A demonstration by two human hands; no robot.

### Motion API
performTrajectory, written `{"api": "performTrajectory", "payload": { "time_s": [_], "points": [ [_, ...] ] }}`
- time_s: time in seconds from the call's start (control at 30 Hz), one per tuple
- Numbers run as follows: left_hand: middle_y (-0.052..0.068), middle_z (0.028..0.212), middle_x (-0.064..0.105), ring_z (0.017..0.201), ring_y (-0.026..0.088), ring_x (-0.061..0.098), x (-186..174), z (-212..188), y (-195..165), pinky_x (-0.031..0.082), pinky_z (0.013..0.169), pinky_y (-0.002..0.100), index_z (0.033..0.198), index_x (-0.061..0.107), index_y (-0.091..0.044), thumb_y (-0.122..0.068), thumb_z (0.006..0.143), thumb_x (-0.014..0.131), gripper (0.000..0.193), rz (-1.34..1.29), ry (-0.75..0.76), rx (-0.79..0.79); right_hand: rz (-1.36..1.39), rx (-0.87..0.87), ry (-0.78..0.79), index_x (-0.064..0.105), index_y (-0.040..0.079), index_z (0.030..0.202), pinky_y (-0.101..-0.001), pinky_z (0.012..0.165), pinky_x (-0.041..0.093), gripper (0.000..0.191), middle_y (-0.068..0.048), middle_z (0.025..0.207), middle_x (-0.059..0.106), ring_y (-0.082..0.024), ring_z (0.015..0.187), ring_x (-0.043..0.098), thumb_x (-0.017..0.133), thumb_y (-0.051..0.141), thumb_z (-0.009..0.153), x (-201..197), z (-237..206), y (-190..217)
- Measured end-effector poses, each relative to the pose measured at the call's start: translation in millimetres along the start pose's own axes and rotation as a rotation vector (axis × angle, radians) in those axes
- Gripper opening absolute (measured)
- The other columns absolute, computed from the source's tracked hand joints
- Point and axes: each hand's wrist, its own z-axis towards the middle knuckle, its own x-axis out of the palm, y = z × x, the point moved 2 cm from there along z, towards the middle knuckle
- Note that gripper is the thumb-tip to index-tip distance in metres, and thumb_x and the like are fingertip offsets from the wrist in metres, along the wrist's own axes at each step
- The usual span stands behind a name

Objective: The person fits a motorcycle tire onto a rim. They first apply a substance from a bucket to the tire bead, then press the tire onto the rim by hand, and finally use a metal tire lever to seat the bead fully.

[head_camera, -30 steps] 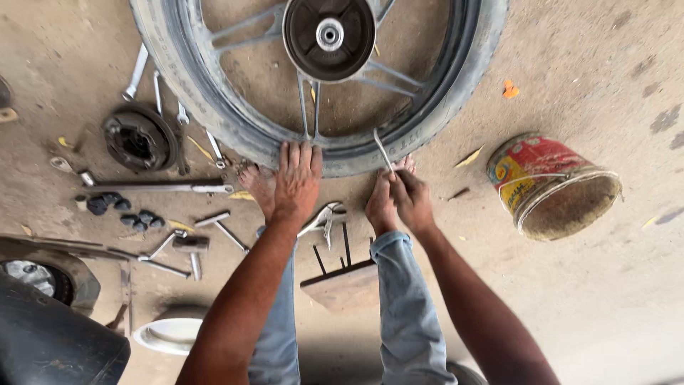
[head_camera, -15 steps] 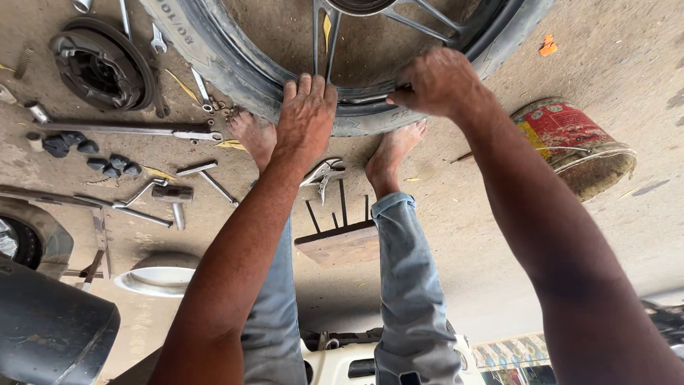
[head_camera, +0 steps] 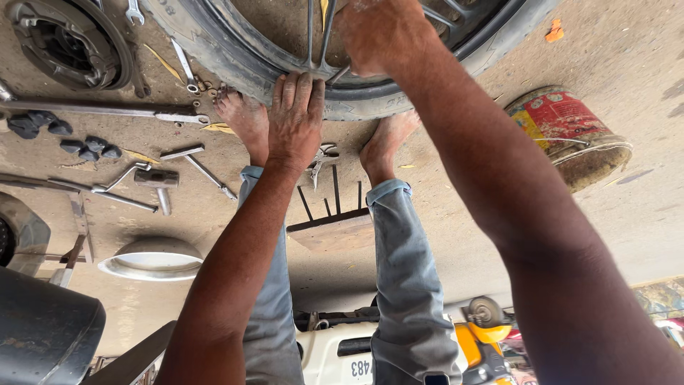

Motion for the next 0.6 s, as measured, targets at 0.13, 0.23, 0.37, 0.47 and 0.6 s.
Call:
{"api": "performTrajectory", "payload": {
  "time_s": [0.13, 0.23, 0.37, 0.47, 0.6],
  "points": [
    [0.02, 0.137, 0.053, 0.131, 0.033, 0.048, 3.1, 7.3, 6.6, 0.035, 0.114, 0.052, 0.133, 0.06, 0.004, -0.01, 0.079, 0.077, 0.058, -0.149, 0.144, 0.002, 0.132, -0.085, 0.115, 0.079, 0.02, 0.112, -0.0406, 0.077, 0.058, 0.048, 0.001, 0.083, 0.076, -0.019, 0.076, 0.071, 0.077, 0.059, 0.085, 10.4, -2.7, -19.5],
    [0.019, 0.139, 0.053, 0.135, 0.033, 0.048, 4.9, 4.1, 7.8, 0.035, 0.118, 0.051, 0.135, 0.061, 0.003, -0.009, 0.081, 0.081, 0.058, -0.155, 0.204, -0.005, 0.352, -0.042, 0.134, 0.08, 0.023, 0.112, -0.0425, 0.078, 0.057, 0.04, 0.001, 0.089, 0.078, -0.021, 0.079, 0.072, 0.078, 0.054, 0.086, 28.0, -13.5, -25.7],
    [0.016, 0.143, 0.052, 0.142, 0.032, 0.044, 12.1, -8.2, 0.7, 0.027, 0.126, 0.051, 0.139, 0.06, 0.002, -0.011, 0.09, 0.076, 0.053, -0.135, 0.027, -0.035, 0.48, -0.009, 0.072, 0.081, 0.023, 0.11, -0.0413, 0.079, 0.057, 0.035, 0.002, 0.087, 0.076, -0.019, 0.079, 0.069, 0.077, 0.047, 0.086, 38.0, -13.5, -15.0],
    [0.013, 0.155, 0.048, 0.154, 0.028, 0.034, 24.5, -10.9, -2.7, 0.019, 0.135, 0.049, 0.146, 0.059, 0.0, -0.009, 0.103, 0.069, 0.045, -0.039, -0.003, -0.05, 0.219, 0.009, -0.037, 0.077, 0.013, 0.108, -0.0333, 0.057, 0.055, 0.028, -0.002, 0.077, 0.072, -0.012, 0.062, 0.062, 0.073, 0.034, 0.089, 28.7, -3.0, 11.8],
    [0.017, 0.167, 0.04, 0.161, 0.03, 0.021, 29.8, -10.8, -1.2, 0.015, 0.135, 0.051, 0.144, 0.057, 0.0, -0.012, 0.109, 0.065, 0.038, -0.007, 0.058, -0.028, 0.004, -0.012, -0.081, 0.074, 0.011, 0.104, -0.0328, 0.054, 0.048, 0.021, -0.003, 0.074, 0.068, -0.01, 0.057, 0.054, 0.065, 0.029, 0.097, 8.5, -0.7, 46.9]
  ]
}}
